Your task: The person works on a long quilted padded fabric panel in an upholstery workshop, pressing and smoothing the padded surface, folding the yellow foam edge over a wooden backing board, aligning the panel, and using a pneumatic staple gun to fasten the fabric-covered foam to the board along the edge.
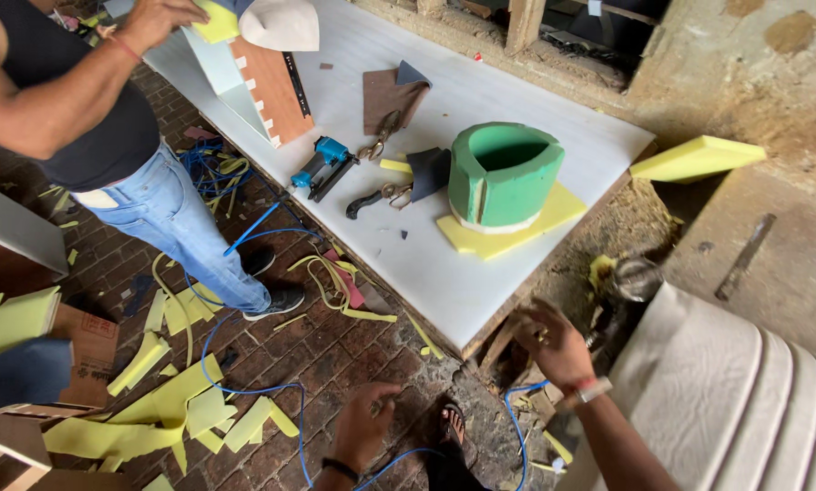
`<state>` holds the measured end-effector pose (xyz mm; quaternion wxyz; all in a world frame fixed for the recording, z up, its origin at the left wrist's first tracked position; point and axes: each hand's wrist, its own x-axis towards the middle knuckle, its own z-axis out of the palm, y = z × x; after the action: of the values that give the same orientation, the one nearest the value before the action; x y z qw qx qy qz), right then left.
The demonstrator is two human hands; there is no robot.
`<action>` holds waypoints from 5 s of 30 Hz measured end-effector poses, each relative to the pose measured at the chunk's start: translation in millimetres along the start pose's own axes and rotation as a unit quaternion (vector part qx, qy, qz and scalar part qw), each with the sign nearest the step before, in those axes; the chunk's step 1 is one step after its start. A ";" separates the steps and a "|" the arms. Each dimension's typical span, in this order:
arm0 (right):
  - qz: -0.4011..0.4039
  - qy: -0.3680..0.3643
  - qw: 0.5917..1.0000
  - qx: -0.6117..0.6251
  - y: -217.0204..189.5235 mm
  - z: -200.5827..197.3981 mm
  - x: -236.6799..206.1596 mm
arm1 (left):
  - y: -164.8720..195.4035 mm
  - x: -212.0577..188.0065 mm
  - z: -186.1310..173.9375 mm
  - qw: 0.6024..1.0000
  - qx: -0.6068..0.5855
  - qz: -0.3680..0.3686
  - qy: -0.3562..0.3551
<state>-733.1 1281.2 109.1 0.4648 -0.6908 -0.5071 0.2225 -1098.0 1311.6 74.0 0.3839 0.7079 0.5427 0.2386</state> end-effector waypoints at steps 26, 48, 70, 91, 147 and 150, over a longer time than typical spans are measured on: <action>-0.067 0.004 0.986 -0.154 -11.1 111.9 275.9 | 53.6 251.0 -19.3 0.986 -0.003 0.064 -0.154; 0.198 -0.027 0.979 -0.040 -86.1 204.5 -31.3 | -48.2 108.8 -116.6 0.952 -0.131 0.149 -0.232; 0.355 0.340 0.867 0.081 -106.7 52.9 -448.6 | 46.0 -132.7 22.2 0.805 -0.086 0.363 -0.461; 0.294 0.668 0.612 0.304 7.6 -216.3 -883.5 | 288.9 -522.3 305.8 0.551 0.010 0.556 -0.622; 0.126 0.477 0.794 0.356 188.9 -852.0 -659.5 | 947.8 -463.9 727.5 0.610 0.351 0.363 -0.610; 0.114 0.506 0.784 0.340 196.4 -851.0 -647.7 | 946.8 -446.5 777.4 0.525 0.313 0.318 -0.724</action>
<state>-223.6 328.4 231.5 0.8309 -0.5541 -0.0079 0.0503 -89.9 555.4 409.4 0.2973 0.8378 -0.1437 -0.4349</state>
